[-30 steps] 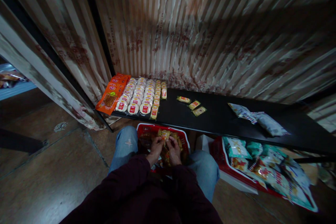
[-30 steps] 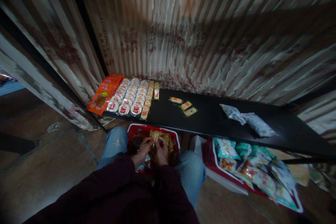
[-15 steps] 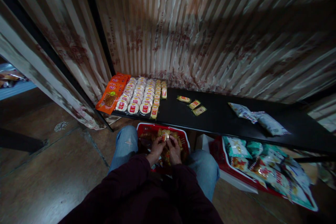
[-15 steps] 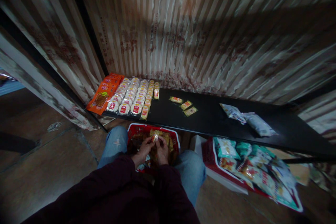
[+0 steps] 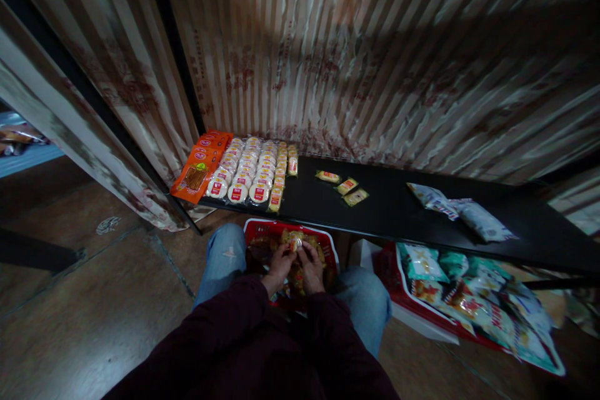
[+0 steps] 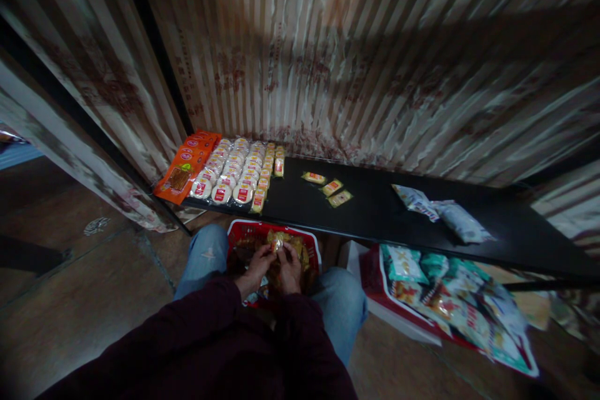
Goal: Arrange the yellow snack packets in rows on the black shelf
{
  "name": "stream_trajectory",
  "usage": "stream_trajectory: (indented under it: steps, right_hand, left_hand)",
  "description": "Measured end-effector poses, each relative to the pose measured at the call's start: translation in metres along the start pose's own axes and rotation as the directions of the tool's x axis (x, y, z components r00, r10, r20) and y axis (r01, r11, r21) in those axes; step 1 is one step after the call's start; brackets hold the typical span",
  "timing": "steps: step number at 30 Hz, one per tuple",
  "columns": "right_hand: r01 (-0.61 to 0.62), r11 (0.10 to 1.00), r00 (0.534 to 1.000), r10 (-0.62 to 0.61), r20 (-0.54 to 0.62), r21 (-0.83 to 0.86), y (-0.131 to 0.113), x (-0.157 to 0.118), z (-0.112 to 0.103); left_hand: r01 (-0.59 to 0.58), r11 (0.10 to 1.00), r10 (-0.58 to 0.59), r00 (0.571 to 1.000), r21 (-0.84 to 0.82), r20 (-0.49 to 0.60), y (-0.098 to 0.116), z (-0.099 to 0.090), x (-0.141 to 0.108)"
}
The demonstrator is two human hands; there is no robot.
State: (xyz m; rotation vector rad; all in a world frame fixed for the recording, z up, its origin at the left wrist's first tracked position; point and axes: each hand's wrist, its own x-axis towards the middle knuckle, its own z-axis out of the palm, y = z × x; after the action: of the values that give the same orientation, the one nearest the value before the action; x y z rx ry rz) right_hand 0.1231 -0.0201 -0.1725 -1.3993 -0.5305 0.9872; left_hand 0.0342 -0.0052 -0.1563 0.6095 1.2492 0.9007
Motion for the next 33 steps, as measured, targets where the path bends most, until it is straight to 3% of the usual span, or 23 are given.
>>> stream_trajectory:
  steps: [14, 22, 33]
  right_hand:
    - [0.012, 0.999, 1.000, -0.011, 0.028, -0.043, 0.001, -0.001, -0.001]
    - [0.046, 0.998, 0.999, -0.045, 0.014, -0.036, -0.005, -0.006, 0.002]
    - [-0.012, 0.997, 0.999, 0.014, 0.034, -0.080, 0.001, -0.004, 0.002]
  left_hand:
    - [0.086, 0.993, -0.089, 0.995, -0.076, -0.045, -0.003, 0.000, 0.002]
    - [0.201, 0.959, -0.213, 0.976, -0.200, -0.040, -0.001, 0.000, -0.002]
    - [0.240, 0.881, -0.272, 0.962, -0.407, -0.021, 0.005, 0.004, 0.000]
